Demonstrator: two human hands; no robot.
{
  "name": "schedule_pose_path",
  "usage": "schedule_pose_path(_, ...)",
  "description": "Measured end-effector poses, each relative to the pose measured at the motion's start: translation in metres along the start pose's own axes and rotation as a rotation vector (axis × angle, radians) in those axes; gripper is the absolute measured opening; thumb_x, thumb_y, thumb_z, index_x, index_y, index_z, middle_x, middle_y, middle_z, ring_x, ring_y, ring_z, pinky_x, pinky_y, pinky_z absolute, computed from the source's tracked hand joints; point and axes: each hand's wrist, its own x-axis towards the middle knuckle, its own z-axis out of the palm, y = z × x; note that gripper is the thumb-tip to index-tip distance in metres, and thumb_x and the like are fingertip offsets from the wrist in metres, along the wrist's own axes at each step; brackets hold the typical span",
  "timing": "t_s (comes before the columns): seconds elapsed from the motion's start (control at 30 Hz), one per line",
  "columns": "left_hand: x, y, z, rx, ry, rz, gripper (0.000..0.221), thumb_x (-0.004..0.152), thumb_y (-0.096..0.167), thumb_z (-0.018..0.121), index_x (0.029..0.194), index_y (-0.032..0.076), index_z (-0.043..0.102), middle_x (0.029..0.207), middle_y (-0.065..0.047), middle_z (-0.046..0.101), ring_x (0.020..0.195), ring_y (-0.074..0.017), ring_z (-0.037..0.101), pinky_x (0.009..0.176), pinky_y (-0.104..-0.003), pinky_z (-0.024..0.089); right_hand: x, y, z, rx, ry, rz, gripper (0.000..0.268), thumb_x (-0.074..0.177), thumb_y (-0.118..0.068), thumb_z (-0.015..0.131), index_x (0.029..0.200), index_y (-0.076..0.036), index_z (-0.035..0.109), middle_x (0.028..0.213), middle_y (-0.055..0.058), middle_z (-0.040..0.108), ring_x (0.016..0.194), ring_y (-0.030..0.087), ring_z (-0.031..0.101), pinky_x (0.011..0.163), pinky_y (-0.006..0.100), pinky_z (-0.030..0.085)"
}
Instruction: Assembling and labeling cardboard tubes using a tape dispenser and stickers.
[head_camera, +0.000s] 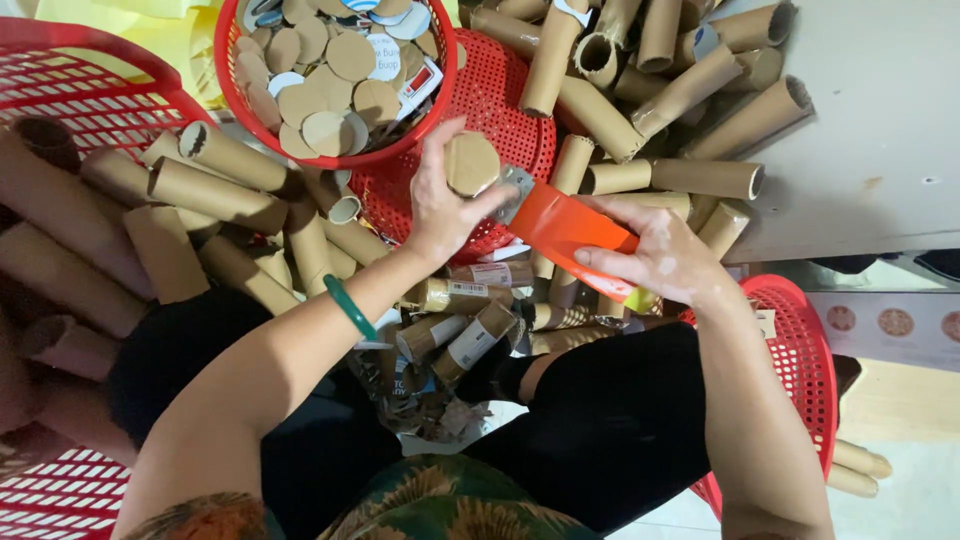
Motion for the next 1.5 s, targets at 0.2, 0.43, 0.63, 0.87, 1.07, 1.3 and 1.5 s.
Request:
schedule_pose_path(0.2,0.009,-0.019,-0.003,0.035,-0.144,-0.037,0.071,0.082,0.024,0.094,0.136,0.011,0.050,0.119,-0.011,0.069,0.110,-0.0285,0.072,0.099,-0.040,0.058,-0.010,-0.026,0.025,-0.607,0.232,-0.185,0.075,0.071,-0.048,0.085,0.136,-0.015,0.069,0.100,0.019,0.076,0.089,0.035,0.073,0.087,0.044,0.057)
schedule_pose_path(0.43,0.031,-0.042,-0.038,0.000,-0.360,-0.049,0.075,0.077,0.025,0.096,0.135,0.009,0.051,0.129,-0.013,0.063,0.122,-0.0270,0.064,0.109,-0.041,0.051,0.004,0.005,0.001,-0.533,0.269,-0.094,0.074,0.076,-0.050,0.083,0.139,-0.015,0.068,0.102,0.023,0.073,0.085,0.036,0.072,0.086,0.043,0.058)
schedule_pose_path(0.63,0.041,-0.047,-0.046,0.011,-0.531,-0.264,0.088,0.066,0.034,0.096,0.136,0.005,0.050,0.128,-0.012,0.063,0.122,-0.0242,0.062,0.110,-0.038,0.047,0.007,0.021,-0.003,-0.400,0.262,-0.042,0.069,0.079,-0.046,0.082,0.138,-0.012,0.068,0.110,0.021,0.075,0.097,0.038,0.071,0.090,0.046,0.053)
schedule_pose_path(0.87,0.048,-0.057,-0.053,0.092,-0.653,-0.079,0.087,0.068,0.034,0.096,0.138,0.005,0.054,0.130,-0.017,0.063,0.122,-0.0299,0.062,0.110,-0.041,0.047,0.002,0.029,-0.008,-0.220,0.227,-0.022,0.069,0.079,-0.045,0.080,0.138,-0.011,0.066,0.112,0.019,0.075,0.100,0.031,0.074,0.094,0.040,0.054)
schedule_pose_path(1.07,0.054,-0.030,-0.063,0.102,-0.647,-0.115,0.079,0.072,0.030,0.091,0.137,0.006,0.053,0.124,-0.015,0.069,0.118,-0.0298,0.067,0.106,-0.040,0.050,-0.004,0.030,-0.013,-0.177,0.192,-0.026,0.070,0.081,-0.044,0.078,0.138,-0.007,0.064,0.117,0.017,0.075,0.106,0.029,0.072,0.097,0.040,0.051)
schedule_pose_path(1.3,0.050,-0.029,-0.066,0.125,-0.599,-0.007,0.075,0.075,0.027,0.091,0.136,0.004,0.053,0.121,-0.018,0.070,0.112,-0.0308,0.069,0.103,-0.040,0.053,-0.011,0.029,-0.014,-0.135,0.202,0.036,0.069,0.080,-0.041,0.079,0.137,-0.006,0.065,0.115,0.016,0.075,0.104,0.026,0.072,0.097,0.038,0.052)
schedule_pose_path(1.5,0.047,-0.032,-0.067,0.113,-0.580,0.000,0.076,0.076,0.027,0.091,0.137,0.002,0.053,0.122,-0.018,0.070,0.111,-0.0311,0.069,0.103,-0.040,0.053,-0.014,0.038,-0.013,-0.119,0.207,0.007,0.069,0.079,-0.039,0.080,0.136,-0.003,0.064,0.117,0.016,0.074,0.103,0.025,0.072,0.094,0.037,0.053)
